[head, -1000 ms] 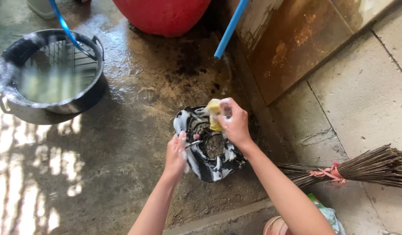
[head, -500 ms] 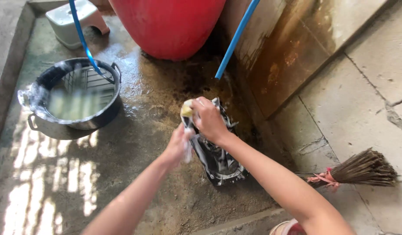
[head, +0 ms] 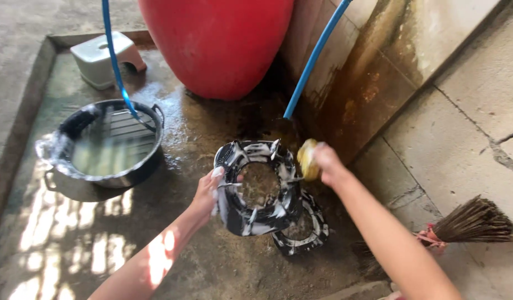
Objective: Cleaning and scrubbing gas stove burner grates with a sponge and soap.
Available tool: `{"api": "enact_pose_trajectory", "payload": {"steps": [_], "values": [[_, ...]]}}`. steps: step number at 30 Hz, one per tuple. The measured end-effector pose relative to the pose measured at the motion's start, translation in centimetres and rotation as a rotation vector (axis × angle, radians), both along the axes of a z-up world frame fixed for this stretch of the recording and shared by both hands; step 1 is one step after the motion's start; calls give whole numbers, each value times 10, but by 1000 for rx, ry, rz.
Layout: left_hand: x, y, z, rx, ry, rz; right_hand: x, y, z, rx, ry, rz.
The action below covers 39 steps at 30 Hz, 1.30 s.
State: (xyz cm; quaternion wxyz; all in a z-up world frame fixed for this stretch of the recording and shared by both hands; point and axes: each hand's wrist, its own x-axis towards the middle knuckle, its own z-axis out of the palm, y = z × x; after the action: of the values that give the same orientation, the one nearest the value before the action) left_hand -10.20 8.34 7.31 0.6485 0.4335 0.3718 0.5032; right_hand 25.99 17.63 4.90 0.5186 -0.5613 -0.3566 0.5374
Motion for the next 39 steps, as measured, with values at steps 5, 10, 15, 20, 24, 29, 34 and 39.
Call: {"api": "enact_pose_trajectory", "payload": {"steps": [5, 10, 15, 20, 24, 29, 34, 39], "values": [[-1, -12, 0, -186, -58, -159, -28, -62, 39, -335, 39, 343], [-17, 27, -67, -39, 69, -240, -30, -68, 55, -44, -64, 440], [-45, 58, -172, 274, 529, -67, -73, -82, 87, 288, -381, 356], [16, 34, -33, -531, -60, -209, -119, -117, 92, 772, -1310, 367], [52, 28, -39, -607, -82, -196, -125, -131, 68, 832, -1415, 413], [41, 20, -93, -318, 49, -172, -126, -138, 82, 585, -1184, 634], [48, -5, -37, -334, 287, -204, -103, -69, 20, 118, -698, 486], [58, -5, -51, -315, 248, -229, -143, -60, -3, 287, -545, 245]]}}
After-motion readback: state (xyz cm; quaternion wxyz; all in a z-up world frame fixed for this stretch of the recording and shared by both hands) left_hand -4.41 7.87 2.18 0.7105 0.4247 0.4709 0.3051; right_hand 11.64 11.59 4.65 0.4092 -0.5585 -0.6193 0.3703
